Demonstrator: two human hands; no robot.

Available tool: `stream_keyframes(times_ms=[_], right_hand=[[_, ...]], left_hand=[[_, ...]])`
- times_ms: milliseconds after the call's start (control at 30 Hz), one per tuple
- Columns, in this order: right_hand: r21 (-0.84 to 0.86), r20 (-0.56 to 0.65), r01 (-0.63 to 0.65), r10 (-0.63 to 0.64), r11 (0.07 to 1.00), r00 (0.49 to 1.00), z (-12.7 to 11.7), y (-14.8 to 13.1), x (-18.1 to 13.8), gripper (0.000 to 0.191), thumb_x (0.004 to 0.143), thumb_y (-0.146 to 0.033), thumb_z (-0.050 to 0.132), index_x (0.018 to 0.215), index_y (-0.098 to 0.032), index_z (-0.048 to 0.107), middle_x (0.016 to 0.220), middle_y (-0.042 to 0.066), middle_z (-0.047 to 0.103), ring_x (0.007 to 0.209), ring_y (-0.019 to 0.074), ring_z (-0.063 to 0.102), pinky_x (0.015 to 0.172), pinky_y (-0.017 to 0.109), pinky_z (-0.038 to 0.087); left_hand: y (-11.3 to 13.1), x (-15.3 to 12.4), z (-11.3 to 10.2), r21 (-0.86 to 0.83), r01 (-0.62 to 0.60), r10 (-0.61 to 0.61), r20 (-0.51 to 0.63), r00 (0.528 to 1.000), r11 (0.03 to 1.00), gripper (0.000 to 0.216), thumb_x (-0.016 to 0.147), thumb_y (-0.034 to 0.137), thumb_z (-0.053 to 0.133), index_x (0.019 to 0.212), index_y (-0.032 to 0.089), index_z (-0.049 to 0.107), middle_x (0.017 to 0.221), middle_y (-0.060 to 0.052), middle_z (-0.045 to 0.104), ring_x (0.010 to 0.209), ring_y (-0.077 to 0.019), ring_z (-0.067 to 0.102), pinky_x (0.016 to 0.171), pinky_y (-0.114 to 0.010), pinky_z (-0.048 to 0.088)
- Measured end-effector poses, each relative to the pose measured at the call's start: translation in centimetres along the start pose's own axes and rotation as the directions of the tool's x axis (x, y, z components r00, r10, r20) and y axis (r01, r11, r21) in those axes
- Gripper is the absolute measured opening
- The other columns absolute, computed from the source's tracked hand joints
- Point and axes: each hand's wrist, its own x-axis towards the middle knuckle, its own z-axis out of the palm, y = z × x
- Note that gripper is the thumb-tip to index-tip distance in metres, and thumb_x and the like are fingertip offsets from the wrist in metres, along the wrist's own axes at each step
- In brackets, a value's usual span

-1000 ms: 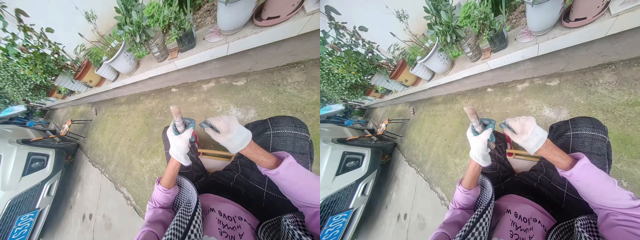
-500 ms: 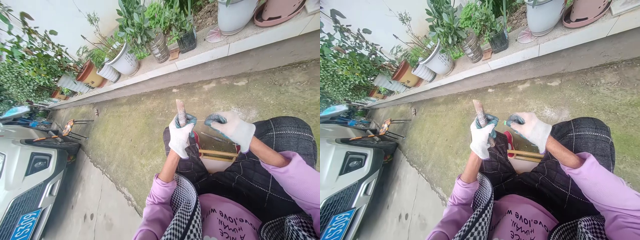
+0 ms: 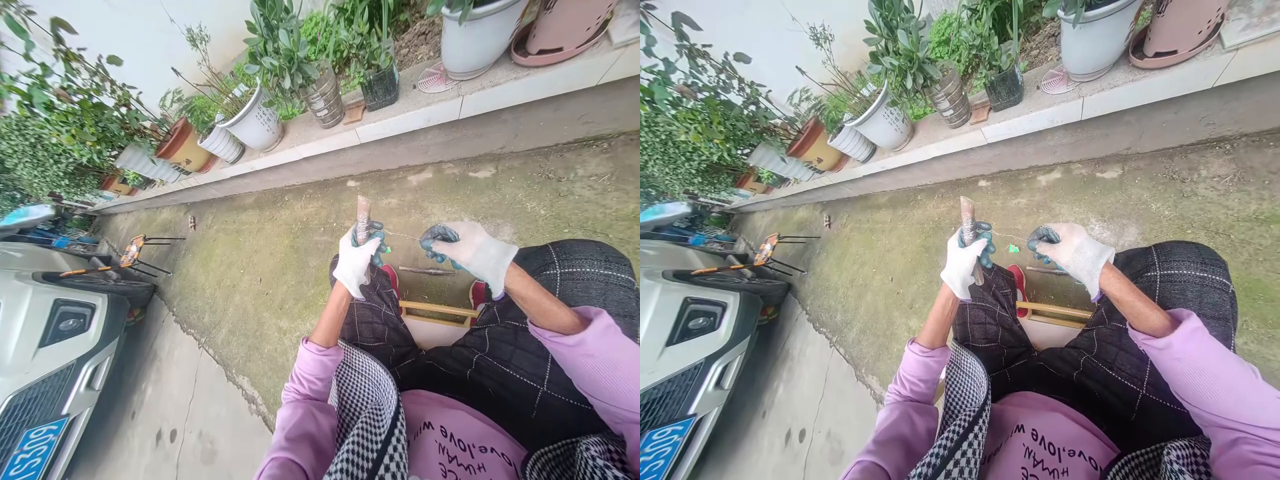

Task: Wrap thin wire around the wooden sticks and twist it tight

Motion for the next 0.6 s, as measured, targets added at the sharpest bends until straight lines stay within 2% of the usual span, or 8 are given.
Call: stream_keyframes(times_ms=[100, 200, 300, 367, 400, 467, 533, 600], right_hand=[[-0.158, 0.040, 0.090, -0.085, 0.983, 0.996, -0.4, -0.6, -1.3, 0.026, 0.092, -0.040, 0.065, 0.094, -0.025, 0.086, 0.093, 0.005, 0.088, 0.084, 0.0271, 0.081, 0.077, 0.036, 0.061], [-0.238, 0.033, 0.189, -0.187, 0.953, 0.982, -2.1, -2.4, -2.4, 0.026, 0.096, -0.040, 0.066, 0.099, -0.028, 0.089, 0.103, 0.004, 0.090, 0.094, 0.0301, 0.083, 0.083, 0.038, 0.062], [-0.356, -0.030, 0.201, -0.226, 0.913, 0.974, -4.9, -4.2, -1.1, 0.022, 0.100, -0.035, 0.068, 0.099, -0.028, 0.089, 0.100, 0.005, 0.089, 0.093, 0.0308, 0.081, 0.086, 0.040, 0.060], [-0.431, -0.063, 0.122, -0.165, 0.894, 0.984, -6.6, -4.4, 0.9, 0.021, 0.102, -0.028, 0.068, 0.100, -0.025, 0.089, 0.104, 0.007, 0.089, 0.096, 0.0298, 0.079, 0.088, 0.039, 0.057], [-0.432, -0.076, 0.071, -0.115, 0.899, 0.990, -7.1, -4.0, 2.0, 0.023, 0.103, -0.024, 0.067, 0.103, -0.022, 0.089, 0.106, 0.009, 0.089, 0.097, 0.0286, 0.078, 0.089, 0.038, 0.056], [-0.424, -0.045, 0.022, -0.046, 0.906, 0.998, -7.3, -2.7, 3.7, 0.023, 0.102, -0.017, 0.065, 0.097, -0.016, 0.088, 0.099, 0.013, 0.088, 0.087, 0.0257, 0.077, 0.079, 0.035, 0.054], [-0.464, 0.038, -0.002, 0.022, 0.886, 0.999, -6.0, -1.2, 4.5, 0.022, 0.099, -0.014, 0.066, 0.089, -0.017, 0.086, 0.083, 0.009, 0.085, 0.072, 0.0210, 0.072, 0.070, 0.032, 0.050], [-0.481, 0.150, 0.095, -0.024, 0.872, 0.988, -3.8, -0.1, 4.4, 0.024, 0.098, -0.016, 0.067, 0.080, -0.021, 0.082, 0.065, 0.001, 0.076, 0.058, 0.0162, 0.066, 0.061, 0.027, 0.046]], left_hand=[[-0.7, 1.4, -0.2, 0.100, 0.009, -0.005, -0.042, 0.999, 0.995, 0.037, 0.077, 0.034, 0.083, 0.109, 0.019, 0.075, 0.062, 0.008, 0.058, 0.048, -0.0094, 0.050, 0.046, -0.021, 0.043], [-1.7, 3.2, 1.2, 0.423, 0.008, -0.009, 0.000, 1.000, 0.906, 0.017, 0.088, 0.030, 0.078, 0.102, 0.020, 0.076, 0.067, 0.004, 0.063, 0.055, -0.0117, 0.057, 0.058, -0.024, 0.052], [-2.0, 3.7, 3.9, 0.833, -0.175, -0.077, 0.251, 0.965, 0.525, 0.007, 0.095, 0.025, 0.076, 0.101, 0.021, 0.079, 0.084, -0.005, 0.077, 0.081, -0.0217, 0.076, 0.081, -0.031, 0.060], [-1.5, 3.5, 5.4, 0.878, -0.385, -0.180, 0.444, 0.878, 0.286, 0.014, 0.099, 0.027, 0.075, 0.109, 0.022, 0.081, 0.095, -0.010, 0.082, 0.096, -0.0284, 0.081, 0.092, -0.036, 0.060], [-1.1, 3.4, 5.8, 0.854, -0.468, -0.215, 0.513, 0.831, 0.229, 0.018, 0.101, 0.030, 0.074, 0.115, 0.023, 0.082, 0.099, -0.011, 0.084, 0.100, -0.0303, 0.082, 0.093, -0.037, 0.059], [-0.1, 3.6, 5.9, 0.811, -0.546, -0.205, 0.583, 0.786, 0.209, 0.024, 0.103, 0.034, 0.071, 0.121, 0.022, 0.082, 0.104, -0.012, 0.085, 0.102, -0.0310, 0.083, 0.093, -0.036, 0.059], [0.7, 4.6, 5.1, 0.815, -0.525, -0.128, 0.565, 0.815, 0.246, 0.026, 0.107, 0.035, 0.068, 0.124, 0.021, 0.081, 0.107, -0.012, 0.085, 0.101, -0.0291, 0.083, 0.091, -0.033, 0.058], [1.0, 6.2, 3.9, 0.848, -0.462, -0.078, 0.495, 0.865, 0.258, 0.028, 0.109, 0.035, 0.063, 0.125, 0.020, 0.081, 0.110, -0.012, 0.086, 0.101, -0.0272, 0.084, 0.089, -0.030, 0.058]])
